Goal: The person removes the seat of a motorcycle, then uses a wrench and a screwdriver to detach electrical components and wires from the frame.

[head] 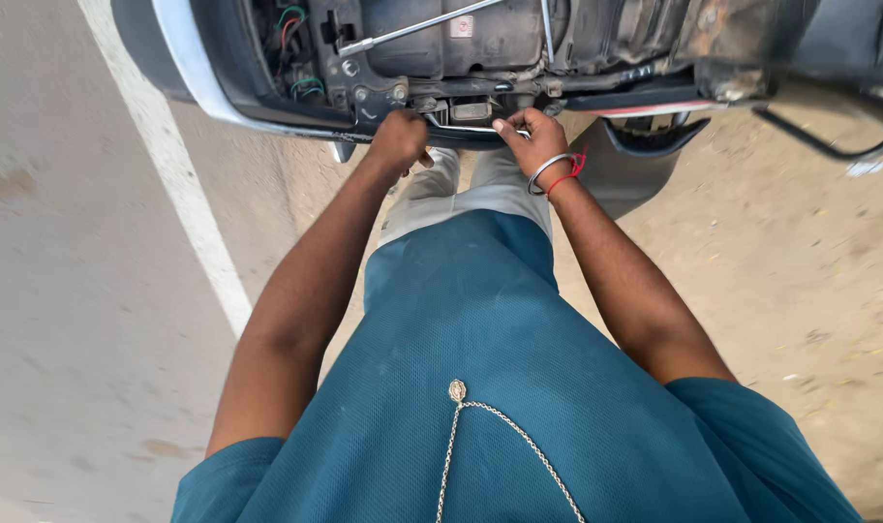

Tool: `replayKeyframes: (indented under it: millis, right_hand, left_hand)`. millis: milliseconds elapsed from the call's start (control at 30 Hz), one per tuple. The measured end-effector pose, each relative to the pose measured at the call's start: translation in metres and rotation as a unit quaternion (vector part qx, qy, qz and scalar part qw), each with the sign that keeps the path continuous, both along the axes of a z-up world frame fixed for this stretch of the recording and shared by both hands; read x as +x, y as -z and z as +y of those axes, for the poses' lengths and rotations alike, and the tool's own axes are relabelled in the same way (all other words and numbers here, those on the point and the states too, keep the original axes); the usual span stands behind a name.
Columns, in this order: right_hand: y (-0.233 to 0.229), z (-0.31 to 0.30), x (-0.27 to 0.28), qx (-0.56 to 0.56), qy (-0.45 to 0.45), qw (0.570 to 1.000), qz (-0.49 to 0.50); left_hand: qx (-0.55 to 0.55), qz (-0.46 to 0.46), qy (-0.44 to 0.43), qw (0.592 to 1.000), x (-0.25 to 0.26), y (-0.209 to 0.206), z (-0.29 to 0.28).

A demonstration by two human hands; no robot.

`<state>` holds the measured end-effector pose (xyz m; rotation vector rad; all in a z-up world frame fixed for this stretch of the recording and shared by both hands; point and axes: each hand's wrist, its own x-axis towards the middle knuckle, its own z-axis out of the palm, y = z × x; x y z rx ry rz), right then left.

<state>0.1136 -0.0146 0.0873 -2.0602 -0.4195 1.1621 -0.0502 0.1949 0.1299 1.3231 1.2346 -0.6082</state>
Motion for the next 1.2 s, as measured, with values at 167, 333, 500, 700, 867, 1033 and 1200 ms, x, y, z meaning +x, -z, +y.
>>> replayKeyframes:
  millis: [167,333,500,700,867,1033,1200]
  right_hand:
    - [0.008,-0.005,-0.02,0.079,0.065,0.988,-0.118]
    - [0.009,-0.012,-0.017,0.049,0.203,0.975,0.076]
    - [0.002,-0.015,-0.036,0.03,0.292,0.931,0.217]
    - [-0.006,-0.002,-0.067,0.115,0.533,0.769,0.334]
    - [0.002,0.031,-0.081,0.177,0.619,0.694,0.323]
    - [0.012,0.042,-0.104,0.172,0.648,0.713,0.206]
    - [-0.001,0.048,-0.132,0.209,0.625,0.742,0.122]
  left_hand:
    - [-0.185,0.031,-0.235,0.954,0.005,0.024,0.015]
    - [-0.249,0.019,-0.477,0.843,0.002,0.038,0.02]
    - [-0.276,0.052,-0.431,0.857,0.009,0.025,0.028]
    - [-0.276,0.049,-0.403,0.871,0.019,-0.001,0.03]
    - [-0.377,-0.02,-0.362,0.852,0.009,-0.014,0.039]
    - [-0.428,-0.03,-0.302,0.851,0.007,-0.016,0.05]
    - [-0.473,-0.031,-0.268,0.839,-0.001,-0.007,0.06]
